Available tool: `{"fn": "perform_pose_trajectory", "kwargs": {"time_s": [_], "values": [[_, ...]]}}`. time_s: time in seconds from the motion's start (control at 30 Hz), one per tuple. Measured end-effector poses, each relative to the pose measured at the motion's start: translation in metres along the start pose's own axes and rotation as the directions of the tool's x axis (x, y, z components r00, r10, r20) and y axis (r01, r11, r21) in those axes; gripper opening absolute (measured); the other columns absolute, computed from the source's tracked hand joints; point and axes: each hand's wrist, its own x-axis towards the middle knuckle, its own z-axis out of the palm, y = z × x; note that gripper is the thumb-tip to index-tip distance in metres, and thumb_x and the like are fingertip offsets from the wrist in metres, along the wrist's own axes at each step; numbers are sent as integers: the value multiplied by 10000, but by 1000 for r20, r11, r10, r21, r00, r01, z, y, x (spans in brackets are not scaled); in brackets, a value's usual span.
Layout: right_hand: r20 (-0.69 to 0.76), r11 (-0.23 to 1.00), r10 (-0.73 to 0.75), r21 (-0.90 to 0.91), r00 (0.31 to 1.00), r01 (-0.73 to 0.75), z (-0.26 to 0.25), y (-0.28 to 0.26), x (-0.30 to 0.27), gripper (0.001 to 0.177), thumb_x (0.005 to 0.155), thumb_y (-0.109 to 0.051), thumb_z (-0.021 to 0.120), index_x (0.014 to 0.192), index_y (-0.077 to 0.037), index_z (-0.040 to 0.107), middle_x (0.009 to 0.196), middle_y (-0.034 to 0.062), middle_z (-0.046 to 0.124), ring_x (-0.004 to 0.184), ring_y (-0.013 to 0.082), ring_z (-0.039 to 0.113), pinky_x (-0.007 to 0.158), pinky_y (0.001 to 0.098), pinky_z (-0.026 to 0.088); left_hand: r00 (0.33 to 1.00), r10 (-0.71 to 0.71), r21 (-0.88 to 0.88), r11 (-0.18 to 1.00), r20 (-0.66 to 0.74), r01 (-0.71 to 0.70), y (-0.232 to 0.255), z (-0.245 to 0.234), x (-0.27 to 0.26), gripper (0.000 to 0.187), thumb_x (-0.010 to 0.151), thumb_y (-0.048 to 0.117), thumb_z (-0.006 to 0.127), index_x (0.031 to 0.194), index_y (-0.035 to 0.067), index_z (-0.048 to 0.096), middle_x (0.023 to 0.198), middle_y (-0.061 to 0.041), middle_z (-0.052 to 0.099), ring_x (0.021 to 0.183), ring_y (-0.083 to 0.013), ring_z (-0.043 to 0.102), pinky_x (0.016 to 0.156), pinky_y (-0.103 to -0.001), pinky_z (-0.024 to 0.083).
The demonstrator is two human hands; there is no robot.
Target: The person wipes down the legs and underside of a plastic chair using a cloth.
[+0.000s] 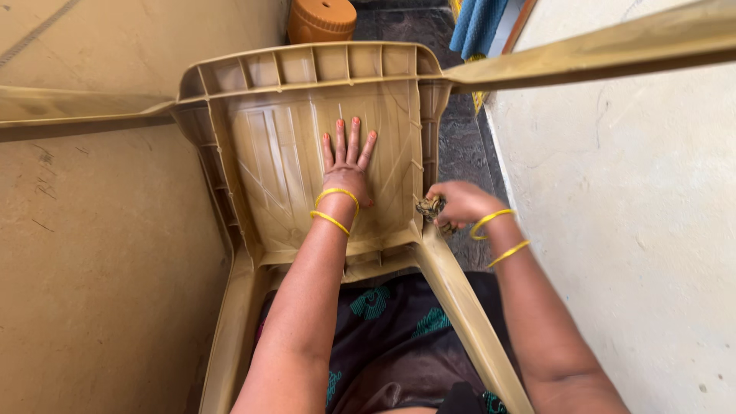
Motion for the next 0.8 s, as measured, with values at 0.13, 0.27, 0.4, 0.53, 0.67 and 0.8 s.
{"fn": "perform_pose_trajectory", "kwargs": {"time_s": [0.13,0.27,0.4,0.53,0.67,0.8], "values": [[-323,926,88,375,942,42,-27,3,-15,502,813,-121,809,1286,-145,644,1219,111,716,899,282,709,770,410,577,1000,-9,-8,1000,-5,9,-2,3,-1,1523,563,522,935,1666,258,-80,1694,-159,-224,1544,-424,-198,1216,-618,-83],[-730,951,-200,16,653,309,-19,6,28,532,863,-94,794,1368,-113,628,1261,156,690,1076,333,710,938,419,570,998,-10,1,1000,-55,10,-3,7,0,1518,561,524,934,1670,249,-65,1706,-162,-210,1552,-426,-190,1225,-616,-84],[-624,948,-309,-141,717,286,20,-1,67,676,823,-62,734,1458,-63,505,1326,210,589,1004,465,648,831,509,541,998,-14,9,1000,-66,15,0,14,2,1475,581,518,910,1663,236,-52,1694,-161,-201,1541,-428,-193,1209,-627,-93],[-665,968,-222,-65,713,240,48,2,62,551,910,-63,637,1438,-73,482,1294,159,553,907,452,657,759,522,550,1000,-18,-23,1000,3,18,1,11,-1,1461,596,523,896,1664,240,-59,1703,-157,-200,1549,-422,-192,1216,-627,-87],[-668,968,-209,-40,714,247,58,6,46,478,902,-63,626,1374,-75,552,1170,147,568,894,438,663,744,528,545,999,8,-8,1000,-42,-8,0,6,-3,1432,613,481,886,1664,227,-53,1704,-173,-186,1542,-432,-186,1210,-627,-82],[-715,969,-200,-43,670,243,61,7,41,428,907,-34,603,1330,-103,610,1153,129,597,915,429,672,764,523,547,1000,0,44,999,-30,2,2,5,-8,1430,623,496,881,1669,220,-54,1700,-181,-180,1539,-438,-181,1206,-638,-70]]}}
